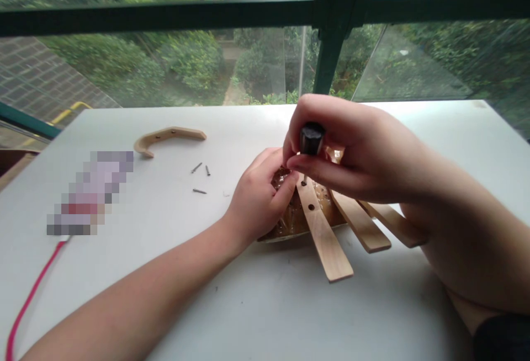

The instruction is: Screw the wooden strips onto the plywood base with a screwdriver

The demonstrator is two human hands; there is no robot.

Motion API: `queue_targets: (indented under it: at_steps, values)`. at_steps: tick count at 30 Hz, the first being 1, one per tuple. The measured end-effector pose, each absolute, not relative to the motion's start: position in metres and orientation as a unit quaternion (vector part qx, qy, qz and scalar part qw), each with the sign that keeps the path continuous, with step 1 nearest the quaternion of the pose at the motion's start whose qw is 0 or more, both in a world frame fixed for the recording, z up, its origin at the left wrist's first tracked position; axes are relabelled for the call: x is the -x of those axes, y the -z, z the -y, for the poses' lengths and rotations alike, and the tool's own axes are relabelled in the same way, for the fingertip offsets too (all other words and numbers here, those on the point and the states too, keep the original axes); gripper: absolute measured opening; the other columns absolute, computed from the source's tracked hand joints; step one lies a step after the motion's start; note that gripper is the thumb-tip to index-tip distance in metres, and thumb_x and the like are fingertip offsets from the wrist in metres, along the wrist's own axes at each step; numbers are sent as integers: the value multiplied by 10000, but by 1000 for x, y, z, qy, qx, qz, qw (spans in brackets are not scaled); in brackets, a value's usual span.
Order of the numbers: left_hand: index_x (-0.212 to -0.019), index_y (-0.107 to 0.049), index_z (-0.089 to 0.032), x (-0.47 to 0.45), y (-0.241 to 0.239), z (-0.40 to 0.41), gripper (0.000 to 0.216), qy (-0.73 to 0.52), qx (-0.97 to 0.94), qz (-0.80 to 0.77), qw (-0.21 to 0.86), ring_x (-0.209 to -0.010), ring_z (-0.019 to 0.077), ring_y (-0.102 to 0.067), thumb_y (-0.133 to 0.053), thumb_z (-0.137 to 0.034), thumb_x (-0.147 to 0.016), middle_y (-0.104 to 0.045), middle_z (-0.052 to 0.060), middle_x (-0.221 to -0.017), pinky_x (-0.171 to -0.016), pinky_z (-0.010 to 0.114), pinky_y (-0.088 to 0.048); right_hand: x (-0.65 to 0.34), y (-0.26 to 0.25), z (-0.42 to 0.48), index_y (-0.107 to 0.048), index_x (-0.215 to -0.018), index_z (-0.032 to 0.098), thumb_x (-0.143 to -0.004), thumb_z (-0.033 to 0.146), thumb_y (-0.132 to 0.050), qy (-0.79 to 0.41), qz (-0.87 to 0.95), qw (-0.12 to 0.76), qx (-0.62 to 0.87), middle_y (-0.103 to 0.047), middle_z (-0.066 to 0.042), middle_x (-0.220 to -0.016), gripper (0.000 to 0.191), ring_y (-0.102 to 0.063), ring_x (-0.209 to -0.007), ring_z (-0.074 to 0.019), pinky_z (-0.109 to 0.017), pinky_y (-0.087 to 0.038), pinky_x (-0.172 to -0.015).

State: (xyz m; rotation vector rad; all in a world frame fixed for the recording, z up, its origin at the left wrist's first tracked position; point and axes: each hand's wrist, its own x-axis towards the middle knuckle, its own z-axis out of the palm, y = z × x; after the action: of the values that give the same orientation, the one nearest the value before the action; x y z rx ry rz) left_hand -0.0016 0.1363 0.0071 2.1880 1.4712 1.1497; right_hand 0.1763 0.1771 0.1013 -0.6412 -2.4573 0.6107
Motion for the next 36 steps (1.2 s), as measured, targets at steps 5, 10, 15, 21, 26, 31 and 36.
queue_targets:
  at_steps: [5,10,15,21,26,31,36]
  values:
    - [-1195,-607,-201,1,-8,-136,277,-394,-750,-511,145,-922,172,-607,-573,-232,-922,-648,47,-1055,-852,299,-514,-175,-99,-179,-485,-1045,194,-821,60,-550,-269,891,291,223,-563,16,-916,269,-497,-736,-95,-237,-411,-689]
    - [-1120,-626,-188,1,-10,-137,207,-391,-761,-493,157,-964,173,-593,-548,-213,-930,-646,46,-1048,-885,300,-497,-186,-107,-177,-514,-1070,169,-798,7,-465,-318,901,226,190,-576,-33,-971,320,-547,-842,-136,-262,-447,-753]
    - [-1193,-608,-193,1,-11,-138,270,-388,-765,-486,166,-1017,171,-582,-518,-178,-939,-639,55,-1123,-940,311,-480,-195,-110,-180,-504,-1130,202,-829,58,-517,-288,908,210,219,-606,-26,-985,333,-569,-815,-128,-248,-438,-684]
    - [-1220,-611,-211,1,-12,-138,293,-380,-766,-489,175,-1009,157,-595,-511,-178,-946,-640,44,-1143,-951,295,-479,-197,-113,-182,-547,-1007,205,-832,156,-599,-205,924,210,244,-616,-4,-901,189,-576,-743,-115,-236,-421,-612]
    - [-1276,-585,-206,2,-11,-138,337,-383,-763,-487,182,-1019,162,-596,-519,-196,-946,-639,55,-1141,-933,288,-484,-193,-111,-181,-491,-846,216,-794,207,-664,-169,921,230,265,-532,47,-717,181,-463,-612,-90,-251,-374,-537]
    - [-1292,-567,-212,2,-11,-138,354,-386,-762,-490,176,-993,165,-599,-536,-212,-940,-646,49,-1114,-908,297,-490,-182,-103,-179,-446,-805,222,-797,168,-591,-159,917,247,268,-494,48,-701,155,-401,-608,-90,-247,-332,-540]
    - [-1111,-629,-193,2,-9,-139,201,-394,-762,-490,156,-949,171,-591,-554,-214,-925,-640,39,-1001,-863,297,-494,-177,-100,-178,-524,-937,209,-820,117,-520,-200,913,263,240,-571,32,-831,148,-483,-697,-89,-221,-404,-648]
